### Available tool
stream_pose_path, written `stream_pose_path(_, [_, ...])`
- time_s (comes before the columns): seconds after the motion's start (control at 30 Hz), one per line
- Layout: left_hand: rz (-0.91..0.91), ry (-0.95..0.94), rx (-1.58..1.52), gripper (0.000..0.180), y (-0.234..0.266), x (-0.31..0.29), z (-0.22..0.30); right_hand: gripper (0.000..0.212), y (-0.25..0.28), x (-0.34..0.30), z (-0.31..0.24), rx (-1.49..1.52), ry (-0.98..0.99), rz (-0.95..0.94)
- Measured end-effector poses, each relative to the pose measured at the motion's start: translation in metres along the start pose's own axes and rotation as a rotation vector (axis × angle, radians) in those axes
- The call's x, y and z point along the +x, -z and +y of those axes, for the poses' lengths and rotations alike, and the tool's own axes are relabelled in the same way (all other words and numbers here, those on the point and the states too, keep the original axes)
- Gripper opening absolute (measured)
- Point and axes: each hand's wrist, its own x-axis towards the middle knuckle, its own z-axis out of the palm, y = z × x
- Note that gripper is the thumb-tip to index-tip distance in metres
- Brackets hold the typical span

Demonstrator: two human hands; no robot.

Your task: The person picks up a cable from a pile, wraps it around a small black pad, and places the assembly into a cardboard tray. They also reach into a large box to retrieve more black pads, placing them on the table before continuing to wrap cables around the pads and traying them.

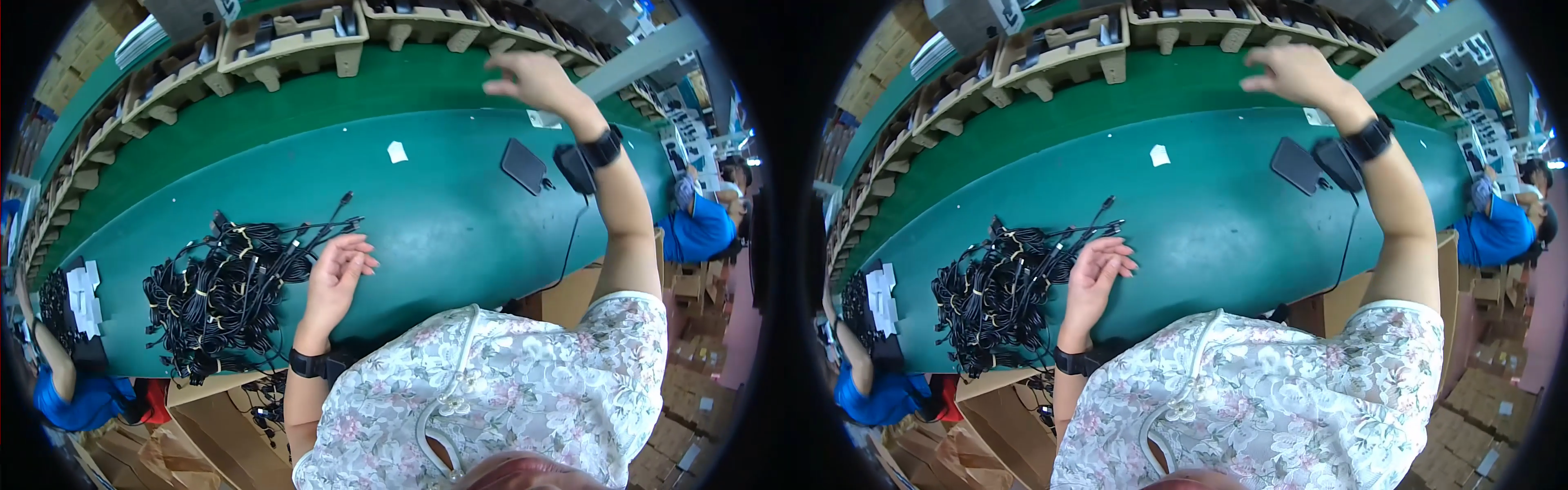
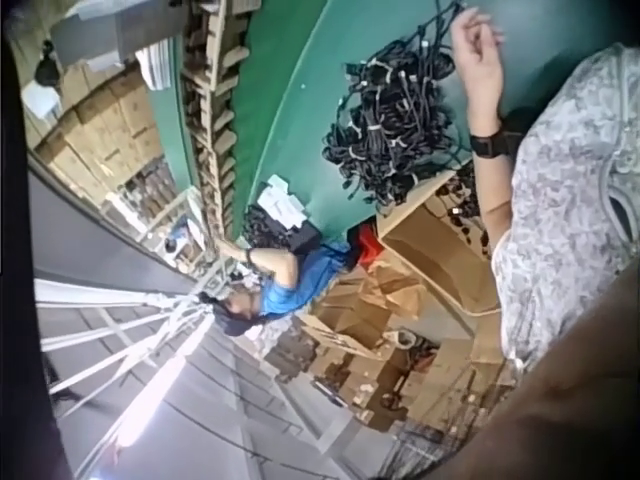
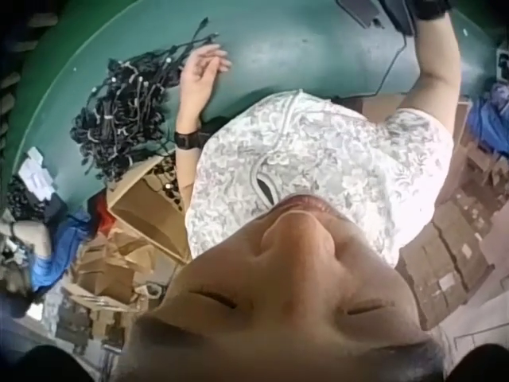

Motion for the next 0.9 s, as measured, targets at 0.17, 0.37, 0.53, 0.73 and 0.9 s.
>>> stream_pose_path(0.17, [-0.017,-0.009,0.024,0.025,-0.002,0.002,-0.001,0.065,-0.071,-0.104,0.026,-0.02,-0.069,-0.153])
stream_pose_path(0.37, [-0.002,-0.02,0.049,0.024,0.0,-0.002,-0.006,0.07,-0.101,-0.131,-0.002,0.012,-0.127,-0.222])
stream_pose_path(0.53, [0.007,-0.004,0.04,0.023,-0.005,0.002,-0.002,0.055,-0.087,-0.123,-0.016,0.002,-0.005,-0.265])
stream_pose_path(0.73, [0.002,-0.007,0.061,0.023,0.0,-0.001,-0.003,0.038,-0.03,-0.061,-0.03,0.381,-0.03,-0.241])
stream_pose_path(0.9, [0.021,-0.017,0.017,0.021,0.0,-0.003,-0.001,0.023,-0.014,0.031,-0.073,0.419,0.283,0.508])
